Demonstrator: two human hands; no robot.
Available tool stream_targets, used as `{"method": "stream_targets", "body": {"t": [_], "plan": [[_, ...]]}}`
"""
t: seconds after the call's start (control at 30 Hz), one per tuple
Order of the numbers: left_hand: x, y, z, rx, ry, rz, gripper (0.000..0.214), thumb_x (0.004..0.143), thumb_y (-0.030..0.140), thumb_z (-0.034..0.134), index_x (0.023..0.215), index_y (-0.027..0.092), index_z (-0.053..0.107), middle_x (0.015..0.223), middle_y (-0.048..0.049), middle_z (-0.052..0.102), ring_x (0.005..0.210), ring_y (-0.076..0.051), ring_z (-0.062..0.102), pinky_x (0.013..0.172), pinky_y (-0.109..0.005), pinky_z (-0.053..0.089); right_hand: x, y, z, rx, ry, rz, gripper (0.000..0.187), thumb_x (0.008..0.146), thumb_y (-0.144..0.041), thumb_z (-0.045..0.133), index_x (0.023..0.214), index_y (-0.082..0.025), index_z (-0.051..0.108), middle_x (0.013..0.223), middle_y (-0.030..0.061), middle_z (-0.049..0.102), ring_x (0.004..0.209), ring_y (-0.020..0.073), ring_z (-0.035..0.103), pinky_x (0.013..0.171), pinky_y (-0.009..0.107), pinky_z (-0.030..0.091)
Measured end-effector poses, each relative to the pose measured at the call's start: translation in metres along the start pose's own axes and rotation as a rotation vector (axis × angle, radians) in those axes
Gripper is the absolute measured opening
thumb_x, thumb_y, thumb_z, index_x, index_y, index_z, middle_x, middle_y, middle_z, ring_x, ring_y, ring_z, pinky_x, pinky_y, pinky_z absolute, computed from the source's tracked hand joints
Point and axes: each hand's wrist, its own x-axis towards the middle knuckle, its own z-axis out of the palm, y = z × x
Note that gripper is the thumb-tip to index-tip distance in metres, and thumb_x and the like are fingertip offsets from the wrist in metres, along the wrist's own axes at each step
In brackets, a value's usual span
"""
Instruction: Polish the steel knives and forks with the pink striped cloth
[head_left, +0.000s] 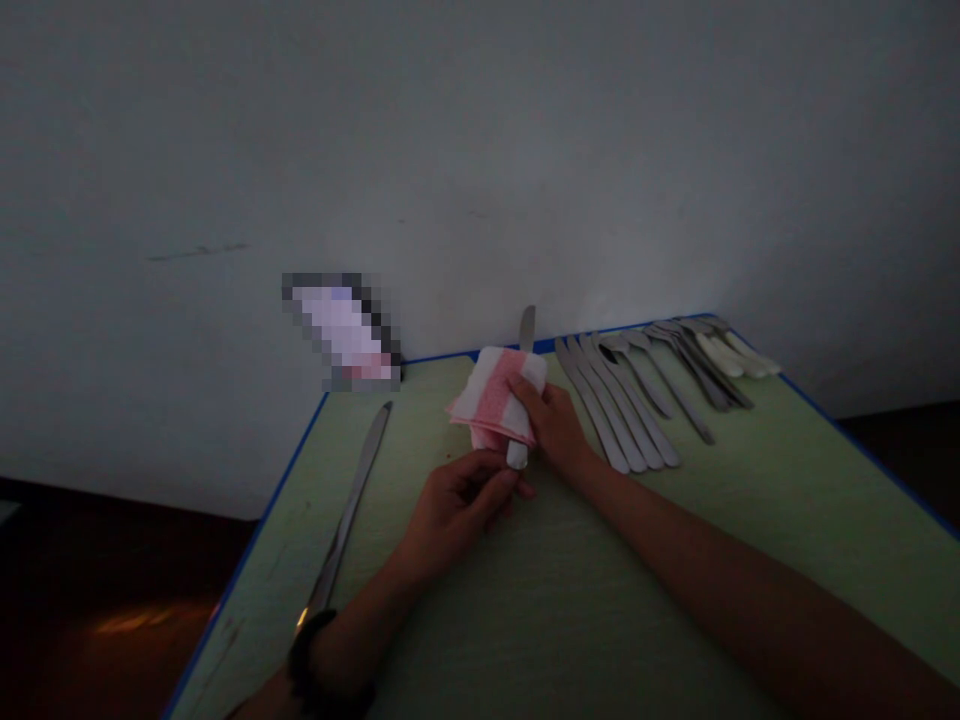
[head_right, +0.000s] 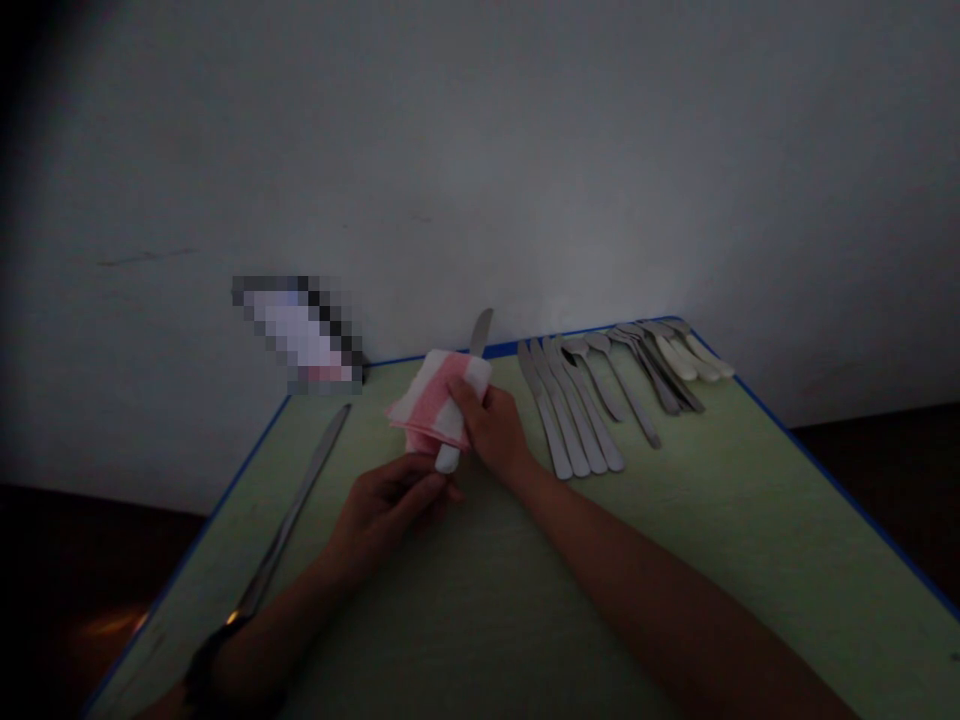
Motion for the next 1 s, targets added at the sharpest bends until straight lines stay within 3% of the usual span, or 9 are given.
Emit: {"method": "stream_targets", "body": {"t": [0.17, 0.27, 0.6, 0.8, 1.0], "plan": [[-0.001, 0.004, -0.001, 0.061, -0.066, 0.031, 0.02, 0.083, 0.032, 0.059, 0.078, 0.014, 0.064, 0.066, -0.0022, 0.066, 0.051, -0.008, 0.049, 0.046, -0.017, 0.037, -0.003, -0.004, 0.0, 0.015, 0.054, 0.037, 0.038, 0.073, -0.049, 0.055, 0.053, -0.019, 0.041, 0.049, -0.0041, 0.036, 0.046, 0.0086, 0.031, 0.041, 0.024, 0.023], [-0.001, 0.003, -0.001, 0.093, -0.095, 0.058, 0.022, 0.084, 0.033, 0.058, 0.077, 0.014, 0.065, 0.066, -0.0023, 0.066, 0.052, -0.008, 0.049, 0.046, -0.017, 0.036, -0.003, -0.005, 0.0, 0.018, 0.011, 0.045, 0.036, 0.073, -0.047, 0.054, 0.054, -0.019, 0.041, 0.05, -0.0046, 0.035, 0.046, 0.0086, 0.031, 0.041, 0.024, 0.023], [0.001, -0.003, 0.0, -0.037, -0.023, -0.034, 0.024, 0.086, 0.036, 0.053, 0.091, 0.013, 0.061, 0.072, -0.0037, 0.068, 0.051, -0.008, 0.049, 0.047, -0.018, 0.039, -0.011, -0.004, 0.004, -0.157, -0.045, -0.046, 0.038, 0.079, -0.049, 0.05, 0.057, -0.018, 0.043, 0.051, -0.0039, 0.038, 0.048, 0.0084, 0.032, 0.041, 0.022, 0.022], [-0.001, -0.004, -0.002, -0.075, -0.081, 0.025, 0.029, 0.084, 0.035, 0.053, 0.072, 0.011, 0.065, 0.062, -0.0047, 0.065, 0.053, -0.011, 0.052, 0.049, -0.02, 0.039, -0.027, -0.003, 0.012, -0.167, -0.054, -0.042, 0.038, 0.081, -0.05, 0.047, 0.061, -0.017, 0.046, 0.052, -0.0038, 0.04, 0.048, 0.0087, 0.034, 0.042, 0.022, 0.024], [0.002, -0.003, 0.001, -0.078, -0.108, 0.002, 0.035, 0.084, 0.042, 0.051, 0.069, 0.013, 0.061, 0.059, -0.0034, 0.063, 0.049, -0.009, 0.049, 0.046, -0.019, 0.036, -0.02, -0.001, 0.011, -0.213, -0.095, 0.047, 0.042, 0.08, -0.054, 0.046, 0.058, -0.017, 0.047, 0.052, -0.0027, 0.043, 0.049, 0.0104, 0.036, 0.044, 0.023, 0.026]]}}
